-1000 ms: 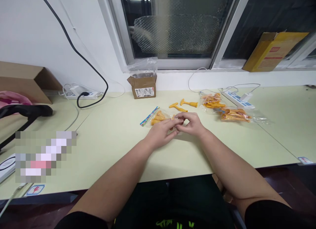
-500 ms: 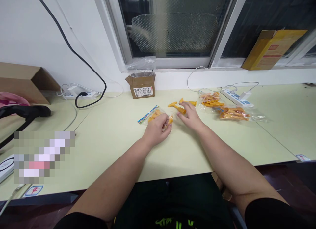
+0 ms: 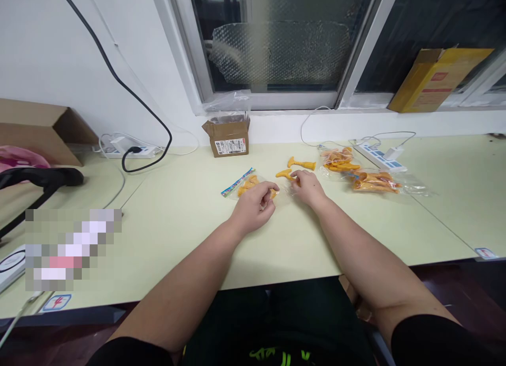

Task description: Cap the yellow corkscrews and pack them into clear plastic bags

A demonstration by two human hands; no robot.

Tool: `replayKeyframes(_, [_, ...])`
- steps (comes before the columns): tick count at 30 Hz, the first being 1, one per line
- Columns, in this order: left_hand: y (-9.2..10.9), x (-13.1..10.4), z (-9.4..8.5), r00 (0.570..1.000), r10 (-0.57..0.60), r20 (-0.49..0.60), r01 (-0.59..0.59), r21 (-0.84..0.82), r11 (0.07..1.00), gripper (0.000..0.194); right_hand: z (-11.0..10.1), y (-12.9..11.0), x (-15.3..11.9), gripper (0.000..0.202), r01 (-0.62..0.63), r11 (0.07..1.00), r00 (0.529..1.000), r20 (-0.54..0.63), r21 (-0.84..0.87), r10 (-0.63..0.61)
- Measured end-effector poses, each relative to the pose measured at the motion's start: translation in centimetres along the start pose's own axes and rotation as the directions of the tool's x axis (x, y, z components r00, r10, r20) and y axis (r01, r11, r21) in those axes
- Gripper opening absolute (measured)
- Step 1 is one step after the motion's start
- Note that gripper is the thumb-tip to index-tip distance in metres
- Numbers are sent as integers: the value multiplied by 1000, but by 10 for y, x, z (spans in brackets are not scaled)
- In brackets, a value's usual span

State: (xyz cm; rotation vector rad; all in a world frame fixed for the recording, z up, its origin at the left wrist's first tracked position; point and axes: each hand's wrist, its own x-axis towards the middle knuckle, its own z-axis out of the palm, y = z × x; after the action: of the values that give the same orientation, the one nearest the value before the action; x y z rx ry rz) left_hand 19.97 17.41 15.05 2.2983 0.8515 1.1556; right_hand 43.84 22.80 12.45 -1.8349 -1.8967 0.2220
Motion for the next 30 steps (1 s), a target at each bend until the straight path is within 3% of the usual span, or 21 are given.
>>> replayKeyframes(4, [-1,-1,0,998,-55,22,56,-58,997,57,0,3,0,57,-154,987,985,70,-49,158])
replayKeyframes(8, [-2,-1,0,996,-78,47,81,-57,995,54,2,7,2,36,-175,982,978,102,-75,182])
replayKeyframes(13, [-1,0,0,997,-68,45,69,-36,997,40,-2,8,1,16,-163,982,987,9,92,163])
replayKeyframes(18, [2,1,0,997,-81,-14,80,-28,996,25,-9,-1,-1,23,-84,939,984,-124,335,132])
replayKeyframes(22, [-1,3,0,992,-59,-109,60,7,998,14,-12,-12,-8,26,21,764,980,-164,645,112])
replayKeyframes(25, [-3,4,0,984,-61,-169,65,16,998,9,-20,-21,-13,30,129,549,978,-198,826,68])
replayKeyframes(28, [-4,5,-1,980,-64,-188,64,-7,998,2,-32,-24,-19,31,86,278,995,-71,957,-66])
replayKeyframes(30, [-3,5,-1,979,-66,-191,63,-19,998,3,-39,-22,-24,31,-23,175,972,63,984,-225])
